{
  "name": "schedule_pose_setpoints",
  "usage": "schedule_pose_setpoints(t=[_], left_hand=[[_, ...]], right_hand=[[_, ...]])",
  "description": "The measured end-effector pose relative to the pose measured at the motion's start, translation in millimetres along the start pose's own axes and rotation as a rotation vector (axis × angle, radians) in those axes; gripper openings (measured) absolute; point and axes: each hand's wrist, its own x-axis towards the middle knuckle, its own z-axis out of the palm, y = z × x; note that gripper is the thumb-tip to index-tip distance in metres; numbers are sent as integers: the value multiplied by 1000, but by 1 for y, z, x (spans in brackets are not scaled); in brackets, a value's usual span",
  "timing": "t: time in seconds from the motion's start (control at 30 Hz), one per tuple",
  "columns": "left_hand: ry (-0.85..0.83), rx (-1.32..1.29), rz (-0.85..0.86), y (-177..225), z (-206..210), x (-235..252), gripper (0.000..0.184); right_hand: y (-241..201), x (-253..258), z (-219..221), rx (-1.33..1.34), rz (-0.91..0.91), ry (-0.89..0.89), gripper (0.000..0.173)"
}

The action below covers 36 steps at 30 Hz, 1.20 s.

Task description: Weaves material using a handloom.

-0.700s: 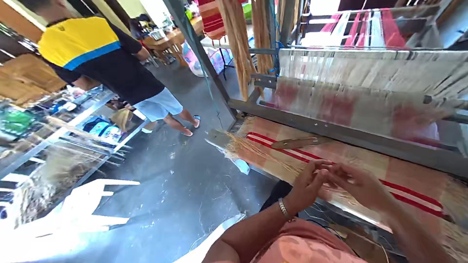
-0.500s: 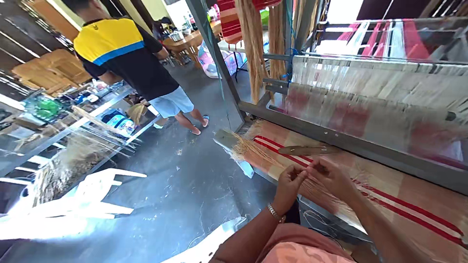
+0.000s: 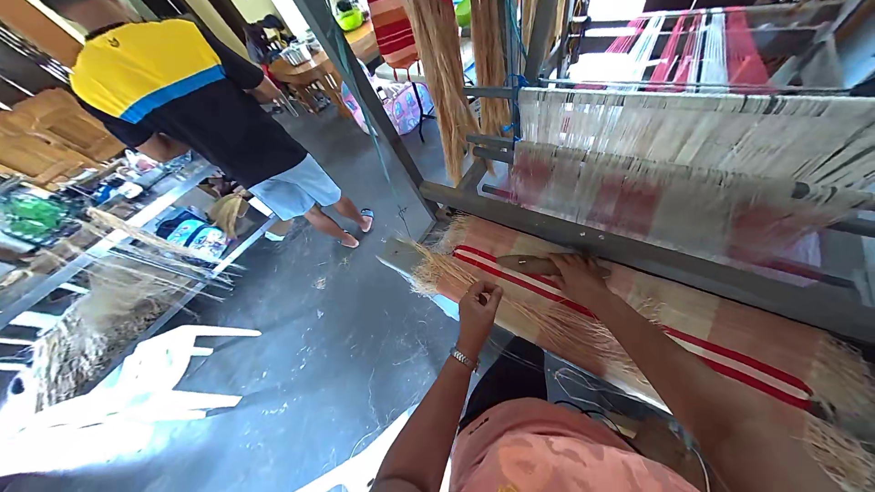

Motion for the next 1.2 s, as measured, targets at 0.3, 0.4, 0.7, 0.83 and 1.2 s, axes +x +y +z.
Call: schedule_pose_setpoints(t=[0.3, 0.4, 0.7, 0.83, 1.2], left_hand=[[14, -28, 76, 20, -5, 26, 16], [-14, -21, 145, 28, -2, 27, 16], [-121, 257, 269, 29, 9, 17, 18], [-144, 456, 265, 43, 9, 10, 23], [-378, 670, 164, 52, 13, 5, 29]], right_hand=[[-58, -57, -74, 75, -90, 81, 53], [-74, -74, -86, 47, -97, 84, 53], [-82, -103, -87, -13, -48, 8, 53], [-79, -111, -81, -31, -47, 34, 55], [-81, -136, -73, -120, 10, -22, 54]])
